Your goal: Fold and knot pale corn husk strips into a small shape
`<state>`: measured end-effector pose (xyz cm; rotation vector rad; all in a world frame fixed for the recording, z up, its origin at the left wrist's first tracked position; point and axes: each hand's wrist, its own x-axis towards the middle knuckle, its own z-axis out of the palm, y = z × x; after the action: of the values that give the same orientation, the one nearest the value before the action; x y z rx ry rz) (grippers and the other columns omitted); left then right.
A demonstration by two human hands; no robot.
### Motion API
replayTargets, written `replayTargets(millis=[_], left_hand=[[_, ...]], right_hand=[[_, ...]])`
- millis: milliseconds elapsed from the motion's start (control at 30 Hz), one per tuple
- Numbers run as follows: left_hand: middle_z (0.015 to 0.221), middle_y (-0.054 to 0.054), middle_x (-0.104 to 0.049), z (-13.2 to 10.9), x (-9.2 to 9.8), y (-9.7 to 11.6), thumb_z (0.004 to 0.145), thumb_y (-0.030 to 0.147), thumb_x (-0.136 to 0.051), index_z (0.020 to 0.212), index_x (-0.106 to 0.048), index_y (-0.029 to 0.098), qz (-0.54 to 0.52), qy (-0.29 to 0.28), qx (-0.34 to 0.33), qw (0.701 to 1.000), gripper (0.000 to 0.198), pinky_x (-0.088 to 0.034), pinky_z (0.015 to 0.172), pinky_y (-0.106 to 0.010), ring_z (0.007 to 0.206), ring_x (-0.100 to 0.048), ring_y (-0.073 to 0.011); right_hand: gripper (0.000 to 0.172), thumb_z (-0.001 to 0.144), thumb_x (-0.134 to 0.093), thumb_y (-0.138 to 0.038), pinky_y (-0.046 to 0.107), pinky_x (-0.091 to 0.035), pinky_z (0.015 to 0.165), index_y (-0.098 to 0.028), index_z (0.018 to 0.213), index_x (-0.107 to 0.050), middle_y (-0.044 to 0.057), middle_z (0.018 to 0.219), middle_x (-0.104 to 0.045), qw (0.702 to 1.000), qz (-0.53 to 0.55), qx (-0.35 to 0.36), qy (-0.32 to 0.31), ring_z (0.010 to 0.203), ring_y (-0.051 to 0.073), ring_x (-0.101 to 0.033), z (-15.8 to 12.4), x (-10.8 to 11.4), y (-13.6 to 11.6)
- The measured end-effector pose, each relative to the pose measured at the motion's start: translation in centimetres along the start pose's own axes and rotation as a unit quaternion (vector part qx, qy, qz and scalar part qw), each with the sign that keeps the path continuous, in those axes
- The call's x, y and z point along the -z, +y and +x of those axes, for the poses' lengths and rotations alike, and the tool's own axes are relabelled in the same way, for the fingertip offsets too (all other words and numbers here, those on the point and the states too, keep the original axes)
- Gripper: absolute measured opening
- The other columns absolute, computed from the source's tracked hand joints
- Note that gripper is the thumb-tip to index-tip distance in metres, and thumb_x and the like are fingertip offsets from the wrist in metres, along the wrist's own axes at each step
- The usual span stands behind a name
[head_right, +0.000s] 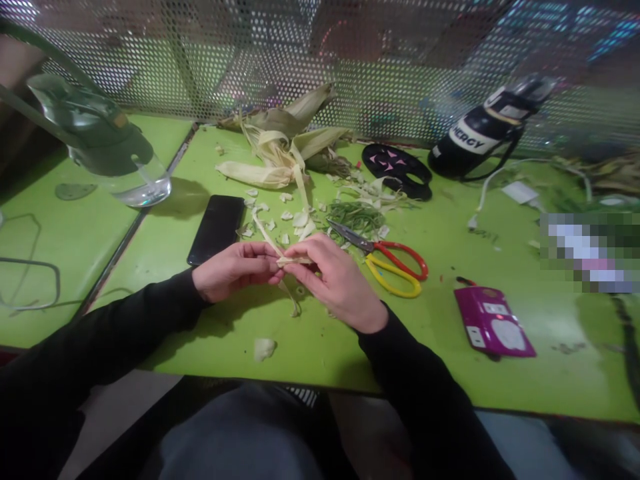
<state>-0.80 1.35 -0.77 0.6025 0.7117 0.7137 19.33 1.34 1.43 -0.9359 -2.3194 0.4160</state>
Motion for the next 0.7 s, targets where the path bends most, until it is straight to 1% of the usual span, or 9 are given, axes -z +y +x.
replayTargets(millis=[167, 267, 367, 467, 633, 700], left_hand=[[0.076, -0.001, -0.071, 0.03, -0.09, 0.18, 0.069, 0.008, -0.078, 0.086, -0.066, 0.009, 0.043, -0.016, -0.022, 0.999, 0.021, -0.054, 0.078, -0.025, 0.069, -0.066, -0.0078], [0.076, -0.001, -0.070, 0.10, -0.09, 0.22, 0.069, 0.010, -0.079, 0.086, -0.066, 0.009, 0.071, -0.013, -0.038, 0.997, 0.022, -0.052, 0.075, -0.025, 0.070, -0.065, -0.0080], [0.076, 0.000, -0.070, 0.20, 0.00, 0.17, 0.069, 0.011, -0.080, 0.086, -0.065, 0.010, 0.077, -0.013, -0.043, 0.996, 0.022, -0.053, 0.075, -0.026, 0.069, -0.065, -0.0082], [0.074, 0.000, -0.070, 0.24, 0.09, 0.07, 0.070, 0.012, -0.079, 0.085, -0.063, 0.009, 0.068, -0.018, -0.036, 0.997, 0.022, -0.054, 0.077, -0.026, 0.068, -0.066, -0.0081], [0.072, 0.000, -0.070, 0.23, 0.09, -0.05, 0.069, 0.013, -0.081, 0.084, -0.063, 0.010, 0.044, -0.016, -0.031, 0.998, 0.024, -0.054, 0.078, -0.027, 0.067, -0.066, -0.0081], [0.072, 0.000, -0.070, 0.25, 0.10, -0.09, 0.068, 0.014, -0.082, 0.084, -0.063, 0.010, 0.042, -0.017, -0.027, 0.999, 0.026, -0.054, 0.080, -0.027, 0.067, -0.066, -0.0080]], right_hand=[[0.008, 0.095, -0.054, -0.025, 0.027, -0.053, 0.059, -0.021, 0.092, -0.060, 0.004, 0.090, -0.059, 0.998, 0.050, -0.039, -0.015, 0.071, 0.013, -0.059, 0.01, 0.33, -0.32], [0.009, 0.095, -0.053, -0.024, 0.028, -0.052, 0.058, -0.021, 0.091, -0.059, 0.004, 0.089, -0.058, 0.998, 0.044, -0.051, -0.014, 0.069, 0.013, -0.059, -0.04, 0.30, -0.46], [0.005, 0.094, -0.055, -0.021, 0.029, -0.052, 0.062, -0.022, 0.094, -0.060, 0.003, 0.087, -0.061, 0.999, 0.028, -0.021, 0.006, 0.074, 0.014, -0.060, -0.06, 0.32, -0.41], [0.008, 0.094, -0.056, -0.020, 0.029, -0.053, 0.064, -0.023, 0.097, -0.062, 0.003, 0.088, -0.065, 1.000, 0.019, 0.008, 0.010, 0.077, 0.015, -0.063, -0.14, 0.32, -0.29], [0.014, 0.093, -0.058, -0.021, 0.028, -0.053, 0.063, -0.022, 0.106, -0.063, 0.004, 0.094, -0.070, 1.000, -0.010, 0.001, 0.027, 0.078, 0.014, -0.066, -0.29, 0.17, -0.23], [0.013, 0.093, -0.059, -0.020, 0.028, -0.054, 0.065, -0.022, 0.104, -0.063, 0.004, 0.093, -0.070, 0.999, -0.019, 0.012, 0.033, 0.078, 0.014, -0.066, -0.29, 0.12, -0.19]])
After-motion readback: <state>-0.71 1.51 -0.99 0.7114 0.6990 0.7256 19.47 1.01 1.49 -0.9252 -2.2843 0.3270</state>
